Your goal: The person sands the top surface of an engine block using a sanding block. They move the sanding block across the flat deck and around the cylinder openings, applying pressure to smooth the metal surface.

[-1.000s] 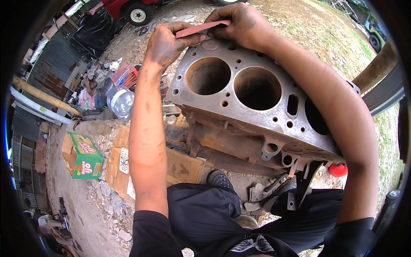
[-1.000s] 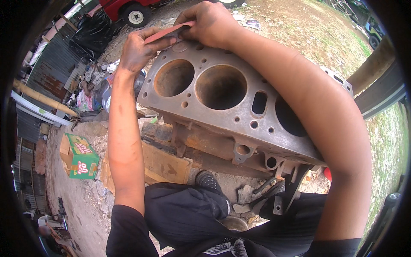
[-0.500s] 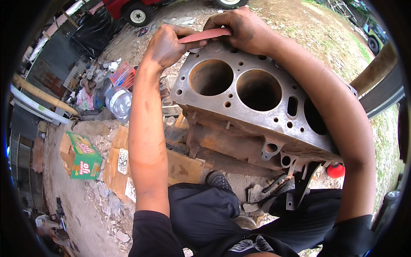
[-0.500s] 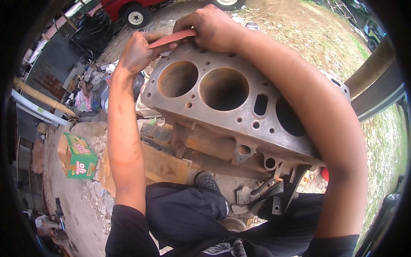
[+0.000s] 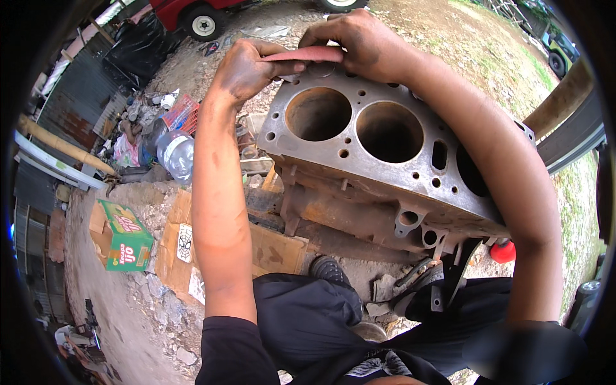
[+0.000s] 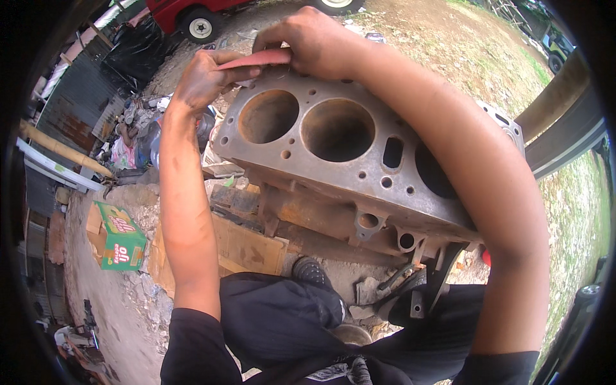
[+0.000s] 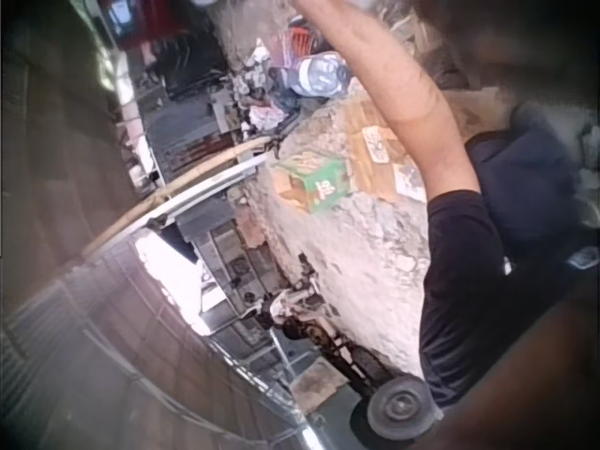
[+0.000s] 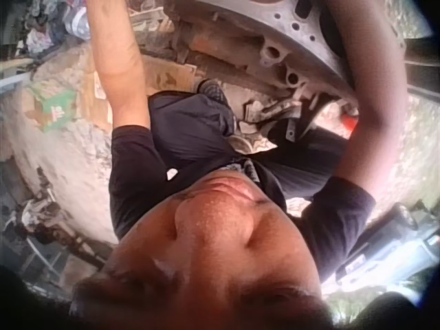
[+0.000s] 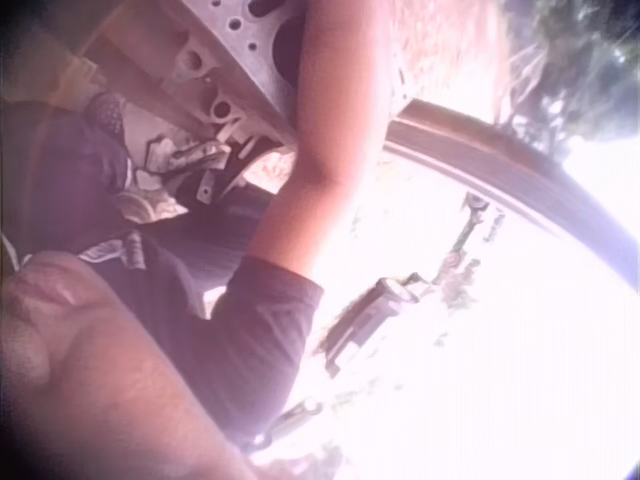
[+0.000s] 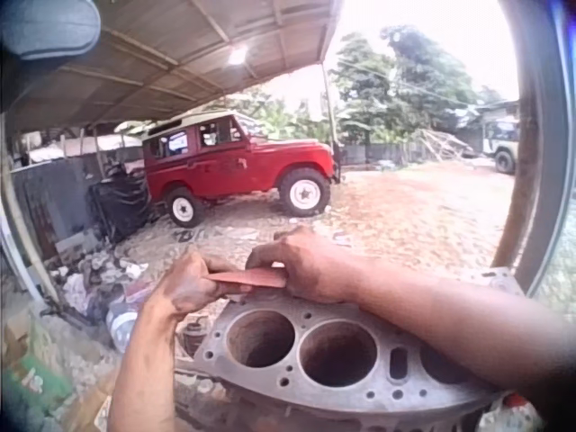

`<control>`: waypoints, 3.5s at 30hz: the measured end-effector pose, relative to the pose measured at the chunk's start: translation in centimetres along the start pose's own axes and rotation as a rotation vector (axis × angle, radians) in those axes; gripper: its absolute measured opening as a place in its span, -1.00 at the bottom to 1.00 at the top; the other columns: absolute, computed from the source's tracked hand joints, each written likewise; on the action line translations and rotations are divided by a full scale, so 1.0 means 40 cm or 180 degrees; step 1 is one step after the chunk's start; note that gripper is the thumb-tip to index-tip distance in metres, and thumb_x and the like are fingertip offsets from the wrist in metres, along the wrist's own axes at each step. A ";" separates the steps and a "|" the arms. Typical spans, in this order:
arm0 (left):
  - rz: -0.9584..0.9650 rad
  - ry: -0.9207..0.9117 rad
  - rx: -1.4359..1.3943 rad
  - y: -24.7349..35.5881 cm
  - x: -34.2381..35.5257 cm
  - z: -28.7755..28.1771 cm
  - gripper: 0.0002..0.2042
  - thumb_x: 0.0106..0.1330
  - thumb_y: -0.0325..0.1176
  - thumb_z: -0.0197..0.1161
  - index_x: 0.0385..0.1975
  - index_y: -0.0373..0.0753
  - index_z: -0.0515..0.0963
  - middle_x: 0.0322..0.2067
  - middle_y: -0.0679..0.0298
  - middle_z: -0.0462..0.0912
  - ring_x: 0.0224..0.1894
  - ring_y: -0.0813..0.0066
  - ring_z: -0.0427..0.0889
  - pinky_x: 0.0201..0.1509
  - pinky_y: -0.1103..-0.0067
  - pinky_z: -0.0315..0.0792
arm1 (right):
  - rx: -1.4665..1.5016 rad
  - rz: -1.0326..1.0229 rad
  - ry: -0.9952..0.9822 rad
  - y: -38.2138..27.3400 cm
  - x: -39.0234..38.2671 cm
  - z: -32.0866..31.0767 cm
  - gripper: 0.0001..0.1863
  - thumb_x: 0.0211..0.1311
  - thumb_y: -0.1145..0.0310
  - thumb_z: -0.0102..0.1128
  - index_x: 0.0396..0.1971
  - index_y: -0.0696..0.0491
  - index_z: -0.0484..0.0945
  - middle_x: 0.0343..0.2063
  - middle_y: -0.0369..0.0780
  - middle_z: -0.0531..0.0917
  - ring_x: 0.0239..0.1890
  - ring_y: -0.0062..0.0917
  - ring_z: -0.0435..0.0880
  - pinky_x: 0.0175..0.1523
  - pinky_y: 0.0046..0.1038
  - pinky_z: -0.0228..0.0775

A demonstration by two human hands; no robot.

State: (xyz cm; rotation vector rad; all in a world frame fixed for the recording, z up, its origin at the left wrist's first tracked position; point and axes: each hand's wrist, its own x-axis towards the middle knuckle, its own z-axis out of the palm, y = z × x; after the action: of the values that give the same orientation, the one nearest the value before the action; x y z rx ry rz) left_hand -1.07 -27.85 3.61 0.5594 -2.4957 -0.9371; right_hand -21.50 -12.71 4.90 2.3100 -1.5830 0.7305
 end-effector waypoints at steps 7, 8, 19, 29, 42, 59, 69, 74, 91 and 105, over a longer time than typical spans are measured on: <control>0.0023 0.0210 -0.0266 0.008 0.022 0.033 -0.68 0.24 -0.33 0.62 -0.04 -0.30 0.86 -0.33 0.29 0.83 -0.30 0.60 0.67 -0.17 0.59 0.48 | 0.0382 0.0206 0.0079 0.032 -0.002 -0.002 -0.71 0.19 0.48 0.36 -0.07 0.01 0.76 -0.25 -0.05 0.83 -0.15 -0.07 0.84 -0.05 -0.12 0.64; 0.0048 0.0190 -0.0224 0.013 0.023 0.032 -0.68 0.23 -0.33 0.62 -0.05 -0.31 0.86 -0.32 0.28 0.83 -0.28 0.59 0.68 -0.16 0.59 0.50 | 0.0352 0.0406 0.0141 0.025 -0.004 0.007 -0.70 0.18 0.50 0.38 -0.06 0.01 0.76 -0.24 -0.06 0.84 -0.14 -0.11 0.85 -0.03 -0.15 0.65; -0.0315 0.0195 -0.0383 0.037 0.022 0.033 -0.65 0.12 -0.30 0.72 -0.12 -0.30 0.87 -0.35 0.25 0.83 -0.31 0.55 0.67 -0.16 0.52 0.49 | 0.0699 0.0970 0.0203 0.031 -0.005 0.007 -0.81 0.20 0.43 0.50 -0.18 0.03 0.81 -0.33 -0.12 0.86 -0.27 -0.36 0.87 -0.11 -0.27 0.67; -0.0356 0.0064 -0.0706 0.023 0.020 0.022 -0.66 0.21 -0.40 0.65 -0.04 -0.37 0.83 -0.33 0.29 0.80 -0.35 0.64 0.63 -0.28 0.67 0.41 | 0.0757 0.1192 0.0215 0.015 -0.008 0.020 -0.78 0.30 0.46 0.46 -0.07 0.04 0.82 -0.24 -0.18 0.89 -0.18 -0.46 0.88 0.00 -0.36 0.70; -0.0398 0.0099 -0.0815 0.016 0.015 0.033 -0.62 0.19 -0.31 0.69 -0.04 -0.34 0.83 -0.33 0.33 0.80 -0.37 0.66 0.61 -0.32 0.65 0.34 | 0.0534 0.1053 0.0324 0.022 -0.018 0.029 -0.69 0.29 0.26 0.56 0.01 -0.05 0.83 -0.19 -0.17 0.87 -0.10 -0.39 0.86 0.10 -0.31 0.67; 0.0238 0.0311 -0.0679 -0.001 0.024 0.043 -0.74 0.18 -0.44 0.63 -0.12 -0.26 0.84 -0.27 0.34 0.82 -0.29 0.67 0.62 -0.17 0.63 0.43 | 0.1230 0.1012 0.0196 0.078 -0.019 0.044 -0.71 0.43 0.42 0.44 0.09 0.10 0.79 -0.09 -0.22 0.88 -0.04 -0.62 0.81 0.16 -0.47 0.67; 0.0363 0.0248 -0.0239 0.015 0.026 0.040 -0.76 0.26 -0.45 0.57 -0.08 -0.29 0.83 -0.19 0.29 0.86 -0.13 0.56 0.76 0.04 0.55 0.59 | 0.1676 0.0839 -0.0002 0.108 -0.019 0.056 -0.72 0.47 0.42 0.40 0.09 0.17 0.79 -0.12 -0.23 0.87 -0.05 -0.63 0.79 0.17 -0.47 0.66; 0.0268 0.0261 -0.0327 -0.001 0.031 0.044 -0.74 0.27 -0.45 0.57 -0.05 -0.31 0.84 -0.18 0.26 0.87 -0.12 0.54 0.76 0.06 0.55 0.61 | 0.1677 0.0964 -0.0028 0.099 -0.015 0.047 -0.78 0.39 0.43 0.40 -0.03 0.08 0.84 -0.21 -0.22 0.89 -0.14 -0.58 0.80 0.05 -0.39 0.65; -0.0010 0.0101 0.0197 0.061 0.021 -0.004 -0.69 0.09 -0.39 0.73 -0.15 -0.25 0.88 -0.32 0.26 0.87 -0.25 0.56 0.73 -0.09 0.47 0.60 | 0.2051 0.0849 -0.0144 0.116 -0.016 0.057 -0.74 0.45 0.41 0.43 0.05 0.18 0.80 -0.14 -0.23 0.87 -0.06 -0.66 0.78 0.17 -0.49 0.64; -0.0103 -0.0055 0.0009 0.041 0.024 0.000 -0.68 0.16 -0.38 0.66 -0.08 -0.29 0.84 -0.35 0.35 0.80 -0.32 0.64 0.63 -0.23 0.60 0.39 | 0.1691 0.0740 -0.0061 0.079 -0.019 0.027 -0.82 0.44 0.33 0.45 -0.15 0.11 0.87 -0.31 -0.28 0.88 -0.23 -0.65 0.75 -0.04 -0.45 0.62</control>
State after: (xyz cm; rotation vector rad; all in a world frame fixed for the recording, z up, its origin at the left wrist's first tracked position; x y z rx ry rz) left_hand -2.24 -27.19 4.96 0.5967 -2.5107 -0.9545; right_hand -24.34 -13.81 3.37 2.4973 -1.8655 1.3278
